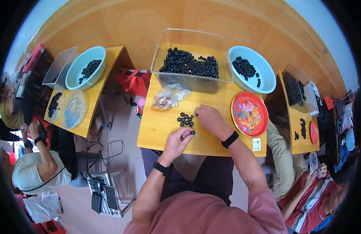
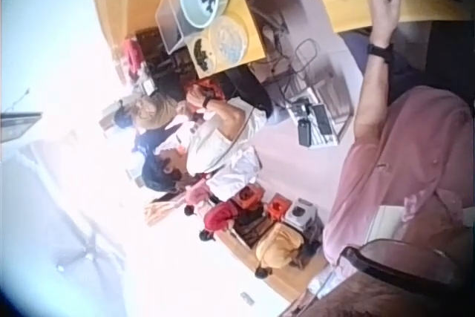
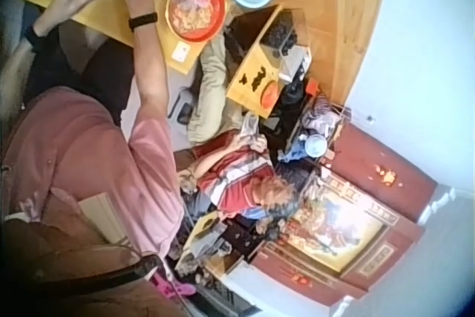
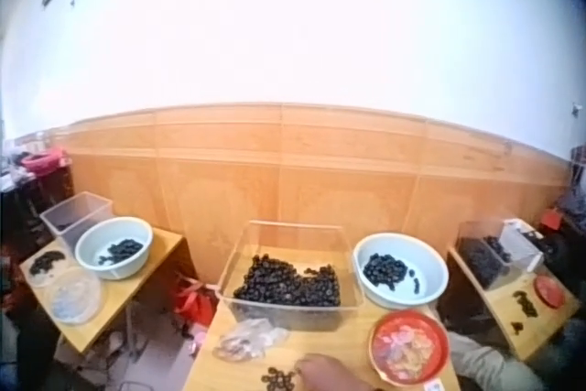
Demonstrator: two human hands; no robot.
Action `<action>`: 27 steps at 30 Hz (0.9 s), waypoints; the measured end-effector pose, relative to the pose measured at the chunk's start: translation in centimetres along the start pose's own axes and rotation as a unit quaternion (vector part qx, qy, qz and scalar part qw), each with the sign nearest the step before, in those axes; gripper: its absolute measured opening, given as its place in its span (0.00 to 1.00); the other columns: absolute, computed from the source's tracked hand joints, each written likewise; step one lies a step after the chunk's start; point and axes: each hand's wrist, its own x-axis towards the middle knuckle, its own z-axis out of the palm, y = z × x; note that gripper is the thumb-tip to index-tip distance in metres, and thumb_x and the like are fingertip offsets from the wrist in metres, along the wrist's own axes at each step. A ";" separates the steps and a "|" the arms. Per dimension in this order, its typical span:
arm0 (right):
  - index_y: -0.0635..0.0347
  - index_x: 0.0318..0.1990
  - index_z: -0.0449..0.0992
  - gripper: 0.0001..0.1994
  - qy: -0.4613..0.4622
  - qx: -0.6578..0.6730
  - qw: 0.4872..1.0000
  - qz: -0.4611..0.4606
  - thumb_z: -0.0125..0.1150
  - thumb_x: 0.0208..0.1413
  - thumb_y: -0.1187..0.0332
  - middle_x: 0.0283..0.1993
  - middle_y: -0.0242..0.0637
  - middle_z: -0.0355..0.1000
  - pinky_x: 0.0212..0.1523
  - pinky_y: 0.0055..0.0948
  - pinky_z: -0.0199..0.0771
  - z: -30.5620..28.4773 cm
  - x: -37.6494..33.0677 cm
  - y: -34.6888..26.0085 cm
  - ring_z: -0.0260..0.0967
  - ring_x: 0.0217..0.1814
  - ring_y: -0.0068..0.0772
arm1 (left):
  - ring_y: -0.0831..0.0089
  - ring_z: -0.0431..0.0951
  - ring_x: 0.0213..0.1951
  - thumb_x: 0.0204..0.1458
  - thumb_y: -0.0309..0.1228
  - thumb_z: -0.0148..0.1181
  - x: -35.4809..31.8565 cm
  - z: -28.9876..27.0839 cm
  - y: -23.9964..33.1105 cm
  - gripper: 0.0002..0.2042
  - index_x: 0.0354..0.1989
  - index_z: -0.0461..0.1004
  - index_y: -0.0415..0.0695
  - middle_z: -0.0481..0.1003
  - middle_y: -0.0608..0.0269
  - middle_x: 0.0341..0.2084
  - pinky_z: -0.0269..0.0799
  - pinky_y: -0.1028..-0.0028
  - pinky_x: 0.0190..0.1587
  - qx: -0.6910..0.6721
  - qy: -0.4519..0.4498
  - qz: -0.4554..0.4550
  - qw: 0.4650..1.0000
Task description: Sorting small black seeds or objects into various containers on low tables.
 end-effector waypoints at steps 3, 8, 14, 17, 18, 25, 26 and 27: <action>0.64 0.35 0.78 0.05 -0.009 0.020 0.998 0.056 0.57 0.52 0.77 0.34 0.50 0.77 0.39 0.48 0.77 -1.3 -1.0 -0.8 0.77 0.38 0.53 | 0.82 0.79 0.35 0.58 0.23 0.67 0.1 0.1 0.3 0.08 0.45 0.79 0.37 0.81 0.67 0.31 0.75 0.79 0.41 0.018 -0.003 0.001 1.000; 0.64 0.37 0.77 0.06 -0.023 0.191 0.975 0.111 0.61 0.55 0.71 0.31 0.49 0.78 0.37 0.44 0.76 -2.4 -3.2 -2.1 0.78 0.34 0.52 | 0.82 0.77 0.32 0.58 0.24 0.67 0.2 0.2 -0.5 0.09 0.45 0.79 0.37 0.80 0.66 0.29 0.75 0.78 0.37 0.013 0.013 0.024 1.000; 0.60 0.41 0.80 0.08 0.019 0.212 0.974 0.079 0.66 0.55 0.70 0.33 0.45 0.79 0.34 0.36 0.78 -1.7 -5.4 -3.9 0.80 0.32 0.43 | 0.83 0.77 0.29 0.58 0.24 0.67 0.3 0.2 -0.5 0.09 0.45 0.79 0.37 0.80 0.65 0.28 0.74 0.79 0.34 0.019 0.010 0.034 0.999; 0.59 0.40 0.80 0.07 0.072 0.181 0.980 0.031 0.66 0.56 0.69 0.33 0.43 0.79 0.34 0.37 0.78 -0.8 -5.9 -4.1 0.79 0.33 0.46 | 0.83 0.76 0.29 0.58 0.24 0.67 0.2 0.3 -0.2 0.09 0.45 0.80 0.37 0.80 0.65 0.28 0.74 0.79 0.34 0.008 0.015 0.034 0.999; 0.59 0.40 0.80 0.06 0.083 0.181 0.980 0.020 0.66 0.57 0.69 0.33 0.43 0.79 0.34 0.37 0.78 -0.5 -5.9 -4.1 0.79 0.33 0.47 | 0.83 0.76 0.29 0.57 0.24 0.68 0.2 0.3 -0.1 0.09 0.45 0.80 0.37 0.80 0.66 0.28 0.74 0.79 0.34 0.002 0.019 0.036 0.999; 0.59 0.40 0.81 0.05 0.093 0.162 0.982 -0.013 0.64 0.59 0.71 0.34 0.44 0.79 0.34 0.39 0.78 0.1 -6.3 -4.2 0.78 0.33 0.49 | 0.83 0.78 0.31 0.57 0.23 0.68 0.1 0.1 -0.2 0.09 0.45 0.80 0.37 0.81 0.65 0.28 0.74 0.79 0.34 0.014 0.004 0.018 1.000; 0.59 0.40 0.81 0.05 0.093 0.162 0.982 -0.013 0.64 0.59 0.71 0.34 0.44 0.79 0.34 0.39 0.78 0.0 -6.3 -4.3 0.78 0.33 0.49 | 0.82 0.78 0.30 0.57 0.24 0.68 0.2 0.0 -0.2 0.09 0.45 0.80 0.37 0.81 0.64 0.28 0.74 0.79 0.34 0.016 0.002 0.018 1.000; 0.59 0.40 0.81 0.05 0.085 0.158 0.984 -0.004 0.63 0.59 0.70 0.34 0.44 0.79 0.34 0.40 0.78 -0.4 -6.3 -4.5 0.78 0.33 0.49 | 0.82 0.78 0.30 0.58 0.24 0.67 0.3 0.0 0.0 0.09 0.45 0.80 0.37 0.80 0.64 0.27 0.74 0.78 0.34 0.018 -0.001 0.019 1.000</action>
